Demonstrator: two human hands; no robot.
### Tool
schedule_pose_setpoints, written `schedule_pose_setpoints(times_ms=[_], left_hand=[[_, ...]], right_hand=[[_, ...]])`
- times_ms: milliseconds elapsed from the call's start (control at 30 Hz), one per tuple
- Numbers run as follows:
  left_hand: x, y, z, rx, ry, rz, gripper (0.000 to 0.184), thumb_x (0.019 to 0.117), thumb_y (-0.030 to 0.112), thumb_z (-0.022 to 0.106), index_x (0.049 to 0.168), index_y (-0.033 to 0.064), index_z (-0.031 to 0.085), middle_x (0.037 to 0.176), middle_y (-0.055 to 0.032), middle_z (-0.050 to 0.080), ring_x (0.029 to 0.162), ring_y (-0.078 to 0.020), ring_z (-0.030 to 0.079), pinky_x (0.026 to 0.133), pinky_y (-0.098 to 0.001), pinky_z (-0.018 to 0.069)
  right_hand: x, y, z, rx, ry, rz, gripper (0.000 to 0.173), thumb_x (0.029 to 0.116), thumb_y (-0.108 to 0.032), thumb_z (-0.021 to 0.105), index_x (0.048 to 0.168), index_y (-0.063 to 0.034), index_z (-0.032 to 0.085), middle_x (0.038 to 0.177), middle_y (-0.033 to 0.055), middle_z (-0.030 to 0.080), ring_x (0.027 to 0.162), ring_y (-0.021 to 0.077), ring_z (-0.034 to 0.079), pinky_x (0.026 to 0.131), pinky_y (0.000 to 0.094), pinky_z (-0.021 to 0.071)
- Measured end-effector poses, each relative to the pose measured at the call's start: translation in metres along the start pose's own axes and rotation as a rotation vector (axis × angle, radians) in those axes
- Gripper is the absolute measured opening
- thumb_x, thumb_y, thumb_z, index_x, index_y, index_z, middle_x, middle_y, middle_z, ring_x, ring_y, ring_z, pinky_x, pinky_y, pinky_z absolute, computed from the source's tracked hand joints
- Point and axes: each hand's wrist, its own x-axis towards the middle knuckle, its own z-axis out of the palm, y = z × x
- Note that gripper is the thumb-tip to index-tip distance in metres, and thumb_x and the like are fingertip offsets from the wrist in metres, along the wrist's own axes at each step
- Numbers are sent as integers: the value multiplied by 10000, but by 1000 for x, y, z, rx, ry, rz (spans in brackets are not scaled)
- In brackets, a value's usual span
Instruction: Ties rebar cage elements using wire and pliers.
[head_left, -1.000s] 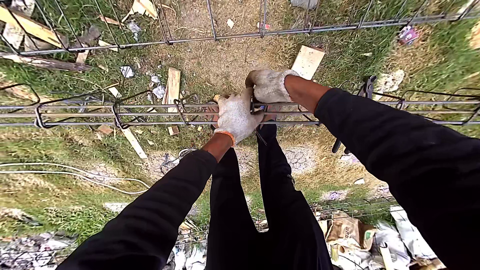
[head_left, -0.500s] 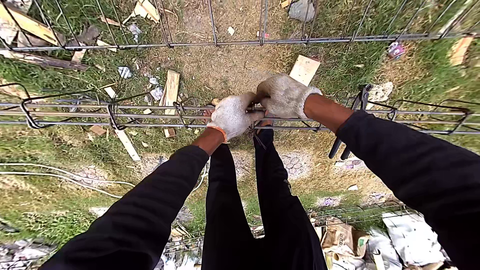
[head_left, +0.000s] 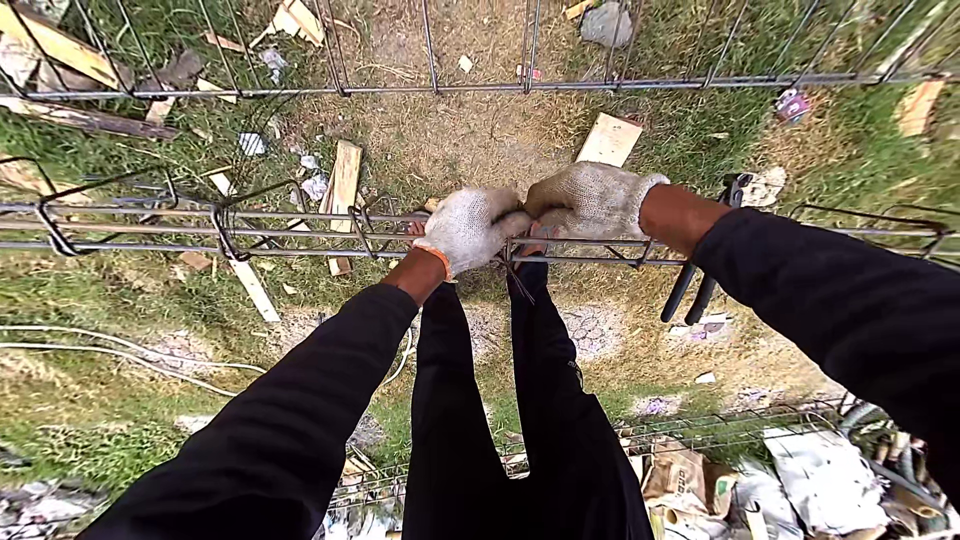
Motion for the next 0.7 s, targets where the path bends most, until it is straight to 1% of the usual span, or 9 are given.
schedule_pose_setpoints(times_ms=[67, 133, 200, 267, 367, 467, 533, 600, 700], left_hand=[[-2, -2, 3, -25, 1, -23, 303, 1020, 475, 548, 993, 248, 748, 876, 51, 726, 834, -130, 698, 759, -503, 565], [-1, -4, 3, -27, 6, -27, 301, 1017, 485, 544, 985, 264, 746, 880, 71, 728, 834, -109, 697, 755, -490, 564], [-2, -3, 4, -39, 6, -24, 292, 1018, 478, 549, 980, 262, 742, 863, 71, 725, 816, -105, 694, 742, -485, 563], [-6, -1, 10, -67, 44, -19, 268, 1015, 457, 576, 992, 269, 765, 844, 78, 732, 794, -89, 702, 744, -470, 595], [-9, 0, 12, -33, 72, -38, 265, 1012, 454, 584, 1037, 274, 776, 884, 70, 749, 840, -107, 717, 786, -492, 597], [-8, 5, 9, -23, 49, -55, 280, 1020, 462, 573, 1056, 275, 778, 926, 63, 759, 890, -123, 720, 821, -505, 584], [-8, 7, 7, -37, 32, -61, 272, 1022, 452, 574, 1061, 278, 779, 955, 67, 764, 918, -118, 720, 842, -503, 577], [-7, 7, 3, -51, 15, -63, 264, 1020, 442, 583, 1068, 273, 780, 953, 54, 763, 914, -134, 719, 830, -515, 574], [-7, 6, 4, -90, 6, -82, 243, 1021, 449, 584, 1073, 313, 779, 913, 84, 760, 868, -105, 717, 805, -505, 583]], right_hand=[[4, 7, 1, 35, 0, -53, 187, 1019, -207, 579, 1102, -206, 747, 1011, 4, 742, 965, 177, 709, 888, 492, 574], [11, 9, -5, 60, -55, -43, 215, 1027, -190, 574, 1139, -211, 757, 1089, 2, 743, 1046, 168, 699, 957, 479, 558], [18, 14, -3, 104, -114, -47, 195, 1012, -181, 582, 1071, -195, 768, 1007, 9, 737, 964, 163, 692, 882, 465, 556], [23, 14, -5, 163, -208, -8, 180, 998, -196, 599, 993, -180, 778, 906, 15, 726, 851, 158, 679, 792, 458, 549], [47, 17, -4, 211, -365, 138, 159, 981, -231, 658, 919, -137, 771, 788, 49, 697, 702, 181, 646, 673, 461, 537], [67, 25, 9, 287, -439, 324, 120, 960, -171, 674, 933, -96, 763, 779, 85, 686, 679, 207, 631, 665, 468, 535], [71, 24, 14, 291, -437, 338, 99, 945, -126, 673, 923, -65, 749, 787, 106, 680, 703, 228, 635, 683, 487, 529], [75, 22, 15, 240, -438, 319, 102, 946, -145, 684, 938, -58, 737, 820, 117, 681, 754, 246, 643, 718, 512, 519], [73, 30, 28, 191, -414, 342, 145, 944, -205, 691, 978, -68, 727, 877, 127, 692, 812, 270, 662, 750, 547, 522]])
